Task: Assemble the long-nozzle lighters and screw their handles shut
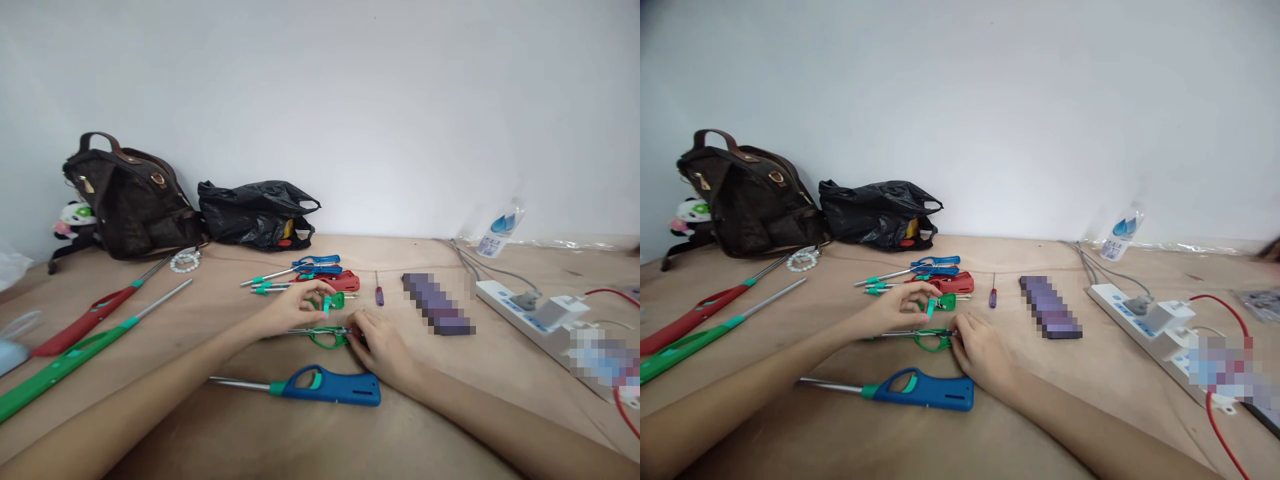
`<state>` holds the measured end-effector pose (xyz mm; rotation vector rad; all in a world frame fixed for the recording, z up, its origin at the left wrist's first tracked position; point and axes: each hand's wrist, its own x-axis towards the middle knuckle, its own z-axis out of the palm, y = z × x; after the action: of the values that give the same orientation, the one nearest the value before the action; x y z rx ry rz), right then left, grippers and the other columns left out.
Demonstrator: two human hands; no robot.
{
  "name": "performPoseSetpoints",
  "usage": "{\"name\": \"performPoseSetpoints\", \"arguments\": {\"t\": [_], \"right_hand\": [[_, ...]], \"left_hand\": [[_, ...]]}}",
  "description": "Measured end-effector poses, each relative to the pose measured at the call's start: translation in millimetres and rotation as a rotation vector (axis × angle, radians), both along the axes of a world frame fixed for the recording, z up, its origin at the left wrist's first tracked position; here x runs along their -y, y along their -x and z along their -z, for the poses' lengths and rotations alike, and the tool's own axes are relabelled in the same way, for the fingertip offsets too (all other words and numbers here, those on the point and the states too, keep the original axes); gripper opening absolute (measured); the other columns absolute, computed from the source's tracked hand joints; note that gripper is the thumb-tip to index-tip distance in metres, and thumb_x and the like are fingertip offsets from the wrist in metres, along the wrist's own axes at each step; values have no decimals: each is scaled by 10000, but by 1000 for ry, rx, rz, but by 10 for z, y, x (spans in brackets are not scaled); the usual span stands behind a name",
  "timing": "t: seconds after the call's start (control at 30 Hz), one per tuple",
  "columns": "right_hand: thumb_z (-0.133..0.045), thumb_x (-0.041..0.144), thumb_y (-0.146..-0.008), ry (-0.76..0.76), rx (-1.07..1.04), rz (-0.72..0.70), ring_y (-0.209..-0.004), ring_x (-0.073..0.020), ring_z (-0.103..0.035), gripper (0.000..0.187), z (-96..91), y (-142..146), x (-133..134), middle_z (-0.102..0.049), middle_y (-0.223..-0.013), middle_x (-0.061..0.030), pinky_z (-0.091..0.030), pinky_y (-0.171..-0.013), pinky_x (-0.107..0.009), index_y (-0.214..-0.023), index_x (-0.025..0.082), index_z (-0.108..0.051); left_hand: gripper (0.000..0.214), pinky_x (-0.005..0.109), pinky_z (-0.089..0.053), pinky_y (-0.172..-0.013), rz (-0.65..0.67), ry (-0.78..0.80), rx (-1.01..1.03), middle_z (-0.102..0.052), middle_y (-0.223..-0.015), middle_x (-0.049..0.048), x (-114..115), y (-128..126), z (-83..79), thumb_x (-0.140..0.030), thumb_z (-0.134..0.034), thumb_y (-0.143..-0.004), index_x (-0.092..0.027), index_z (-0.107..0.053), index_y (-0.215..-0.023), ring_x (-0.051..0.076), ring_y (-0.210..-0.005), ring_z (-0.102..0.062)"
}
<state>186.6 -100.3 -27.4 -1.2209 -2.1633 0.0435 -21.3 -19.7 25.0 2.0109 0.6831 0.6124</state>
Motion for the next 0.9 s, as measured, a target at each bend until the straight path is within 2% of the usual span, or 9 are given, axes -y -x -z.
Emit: {"name": "performPoseSetpoints", "arguments": {"t": [0.13, 0.23, 0.33, 0.43, 0.53, 0.63, 0.77, 0.9], "right_hand": [[-459, 120, -863, -22, -24, 2, -684, -186, -552, 82, 19, 12, -8, -580, -759, -38, -409, -596, -282, -841, 199, -457], [-461, 129, -865, -28, -38, -2, -674, -186, -550, 73, 29, 7, -11, -578, -750, -38, -410, -589, -281, -836, 196, -463], [-461, 129, -864, -17, -40, 1, -680, -189, -551, 69, 37, -1, -15, -578, -755, -40, -414, -595, -286, -842, 194, -467], [-457, 122, -858, -10, -31, 8, -685, -191, -547, 75, 42, -4, -17, -573, -755, -39, -410, -592, -287, -843, 195, -465], [-465, 119, -855, -8, -39, 2, -691, -189, -547, 78, 39, -2, -15, -574, -761, -36, -410, -593, -283, -848, 197, -468], [-475, 117, -854, -7, -53, -5, -705, -189, -553, 80, 26, 4, -10, -577, -768, -36, -417, -604, -284, -845, 197, -475], [-473, 114, -857, -9, -58, -17, -722, -193, -553, 87, 5, 10, -7, -578, -778, -41, -426, -616, -293, -829, 195, -485], [-475, 126, -874, -9, -60, -43, -723, -192, -549, 80, 2, -5, -11, -575, -775, -41, -434, -619, -295, -837, 189, -508]], "left_hand": [[304, 261, -492, -708, 10, 118, 90, -618, -953, 60, -40, -12, 41, -301, -748, -700, -129, -626, -920, 170, -846, -601], [275, 259, -487, -705, -4, 123, 136, -600, -830, 30, -70, -5, 97, -308, -787, -664, -123, -614, -772, 153, -780, -598], [268, 261, -483, -688, 7, 80, 145, -583, -790, 19, -60, 0, 122, -314, -787, -671, -124, -598, -680, 140, -729, -586], [206, 273, -477, -719, 14, -27, 108, -602, -811, 23, -17, 1, 104, -295, -755, -716, -135, -626, -724, 157, -770, -587], [149, 298, -460, -793, 51, -168, 53, -621, -885, 34, 35, -5, 86, -269, -706, -778, -161, -677, -877, 179, -859, -584], [142, 299, -444, -796, 79, -271, 1, -584, -921, 38, 104, -18, 92, -271, -605, -865, -189, -692, -941, 180, -879, -566], [155, 288, -423, -775, -6, -334, -30, -541, -924, 32, 232, -17, 110, -247, -510, -914, -193, -656, -918, 172, -865, -535], [140, 264, -403, -699, -64, -328, -60, -544, -939, 32, 329, 42, 144, -267, -464, -938, -184, -577, -938, 169, -828, -512]]}}
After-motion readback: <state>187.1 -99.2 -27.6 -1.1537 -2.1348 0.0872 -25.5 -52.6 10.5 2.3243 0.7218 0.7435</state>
